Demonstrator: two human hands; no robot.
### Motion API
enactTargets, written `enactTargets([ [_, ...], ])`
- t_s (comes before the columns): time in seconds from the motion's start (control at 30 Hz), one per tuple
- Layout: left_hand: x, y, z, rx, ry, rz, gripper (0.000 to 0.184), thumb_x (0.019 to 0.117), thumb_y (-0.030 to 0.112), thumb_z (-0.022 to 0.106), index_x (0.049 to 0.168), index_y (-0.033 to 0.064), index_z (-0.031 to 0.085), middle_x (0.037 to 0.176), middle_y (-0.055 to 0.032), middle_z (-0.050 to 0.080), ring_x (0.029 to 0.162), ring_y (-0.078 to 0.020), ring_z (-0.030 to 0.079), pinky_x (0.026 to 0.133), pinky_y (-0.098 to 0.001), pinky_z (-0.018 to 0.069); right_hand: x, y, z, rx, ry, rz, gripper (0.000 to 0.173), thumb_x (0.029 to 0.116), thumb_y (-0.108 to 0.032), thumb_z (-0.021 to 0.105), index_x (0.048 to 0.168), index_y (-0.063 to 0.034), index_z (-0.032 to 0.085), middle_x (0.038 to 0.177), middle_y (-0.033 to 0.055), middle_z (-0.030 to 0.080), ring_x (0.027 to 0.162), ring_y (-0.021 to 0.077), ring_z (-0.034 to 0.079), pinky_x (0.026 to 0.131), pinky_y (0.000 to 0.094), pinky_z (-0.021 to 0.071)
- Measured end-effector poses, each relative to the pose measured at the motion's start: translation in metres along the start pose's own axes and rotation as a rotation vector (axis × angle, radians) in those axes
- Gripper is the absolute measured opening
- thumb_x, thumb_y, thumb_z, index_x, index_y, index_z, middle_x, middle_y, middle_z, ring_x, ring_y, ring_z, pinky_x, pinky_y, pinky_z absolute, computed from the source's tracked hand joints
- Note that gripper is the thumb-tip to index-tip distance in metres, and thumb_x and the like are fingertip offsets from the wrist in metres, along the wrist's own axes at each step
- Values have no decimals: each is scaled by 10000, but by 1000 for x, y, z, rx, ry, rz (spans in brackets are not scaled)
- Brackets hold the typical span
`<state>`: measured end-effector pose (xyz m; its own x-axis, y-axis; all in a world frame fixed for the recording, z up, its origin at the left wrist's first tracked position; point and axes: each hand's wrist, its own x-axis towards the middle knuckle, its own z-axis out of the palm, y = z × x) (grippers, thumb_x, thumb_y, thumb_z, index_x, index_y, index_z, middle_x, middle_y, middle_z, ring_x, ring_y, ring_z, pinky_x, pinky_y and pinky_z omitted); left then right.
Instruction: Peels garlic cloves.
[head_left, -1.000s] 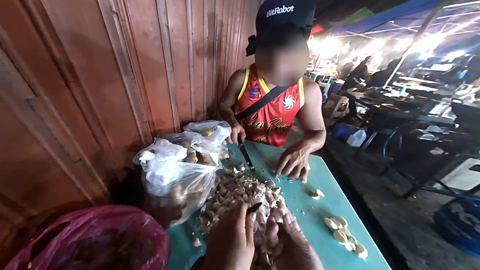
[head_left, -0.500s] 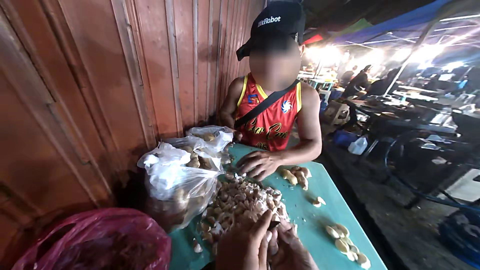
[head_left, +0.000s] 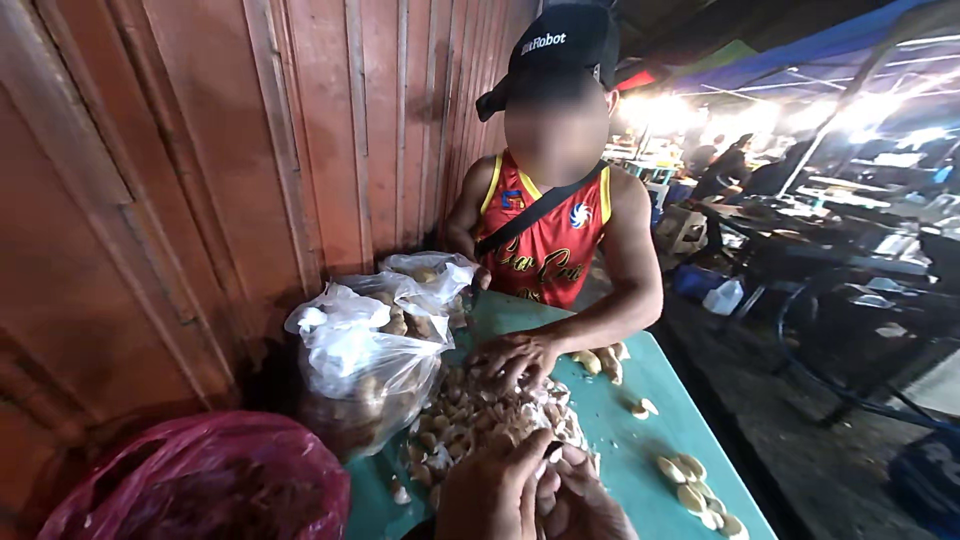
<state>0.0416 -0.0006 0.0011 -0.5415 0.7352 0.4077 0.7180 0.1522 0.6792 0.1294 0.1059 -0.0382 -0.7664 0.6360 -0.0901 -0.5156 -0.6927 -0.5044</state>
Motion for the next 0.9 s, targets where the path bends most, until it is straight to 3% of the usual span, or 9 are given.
enactTargets([
  [0.1, 3, -6, -6, -100, -20, -2, 342, 1028, 112, 535, 1319, 126, 713, 1166, -117, 752, 1046, -280, 733, 905, -501, 580, 3, -5, -8, -32, -123, 37, 353, 952, 26, 436, 992, -154, 736, 883, 118, 756, 718, 170, 729, 693, 298, 614],
  [0.2, 4, -8, -10, -117, -14, -3, 350, 1031, 109, 524, 1331, 120, 704, 1214, -99, 745, 1090, -265, 724, 945, -497, 567, 4, -8, -9, -62, -164, 48, 292, 929, -18, 474, 1020, -161, 712, 911, 110, 742, 738, 170, 723, 703, 302, 612],
  [0.3, 3, -7, -9, -95, -10, 17, 357, 1019, 96, 536, 1332, 125, 706, 1184, -101, 755, 1046, -279, 738, 890, -503, 585, 6, -9, -11, -52, -222, 46, 154, 917, -112, 682, 1048, -131, 761, 927, 98, 749, 777, 152, 730, 736, 282, 615],
  [0.4, 4, -7, -9, -53, 35, -13, 366, 1024, 114, 529, 1353, 119, 690, 1157, -121, 752, 998, -291, 738, 847, -499, 591, 8, -9, -13, -40, -236, 40, 177, 869, -156, 780, 1041, -113, 776, 970, 100, 752, 792, 136, 732, 733, 257, 616],
  [0.5, 5, -6, -12, -19, 55, -70, 355, 1041, 147, 518, 1348, 62, 675, 1164, -152, 742, 981, -312, 740, 829, -512, 592, 9, -10, -15, 14, -207, 62, 192, 864, -128, 779, 1051, -86, 771, 1008, 120, 751, 803, 149, 740, 730, 253, 621],
  [0.67, 2, 2, -12, -45, 56, -57, 268, 1001, 165, 605, 1182, -21, 675, 958, -170, 733, 782, -318, 727, 683, -499, 593, 5, -11, -7, 62, -133, 65, 210, 954, -35, 568, 1077, -33, 739, 975, 132, 768, 842, 168, 761, 790, 276, 632],
  [0.7, 1, 3, -10, -60, 63, -22, 261, 994, 154, 616, 1185, -14, 674, 943, -158, 732, 762, -305, 724, 663, -489, 593, 5, -11, -6, 73, -112, 61, 195, 928, -10, 603, 1062, -19, 744, 951, 138, 768, 821, 177, 761, 783, 291, 636],
  [0.8, -1, 2, -5, -75, 7, 58, 337, 1007, 137, 591, 1318, 49, 687, 1135, -155, 751, 944, -326, 750, 787, -533, 603, 9, -10, -10, 38, -99, 55, 187, 844, -26, 731, 1030, -24, 737, 920, 128, 756, 800, 186, 752, 781, 339, 643],
  [0.9, -2, 2, -1, -20, -27, 82, 370, 1004, 148, 588, 1358, 101, 686, 987, -173, 750, 812, -348, 733, 696, -530, 587, 9, -6, -14, 15, -98, 37, 173, 829, -44, 741, 1001, -45, 758, 895, 113, 759, 785, 164, 747, 757, 322, 637],
])
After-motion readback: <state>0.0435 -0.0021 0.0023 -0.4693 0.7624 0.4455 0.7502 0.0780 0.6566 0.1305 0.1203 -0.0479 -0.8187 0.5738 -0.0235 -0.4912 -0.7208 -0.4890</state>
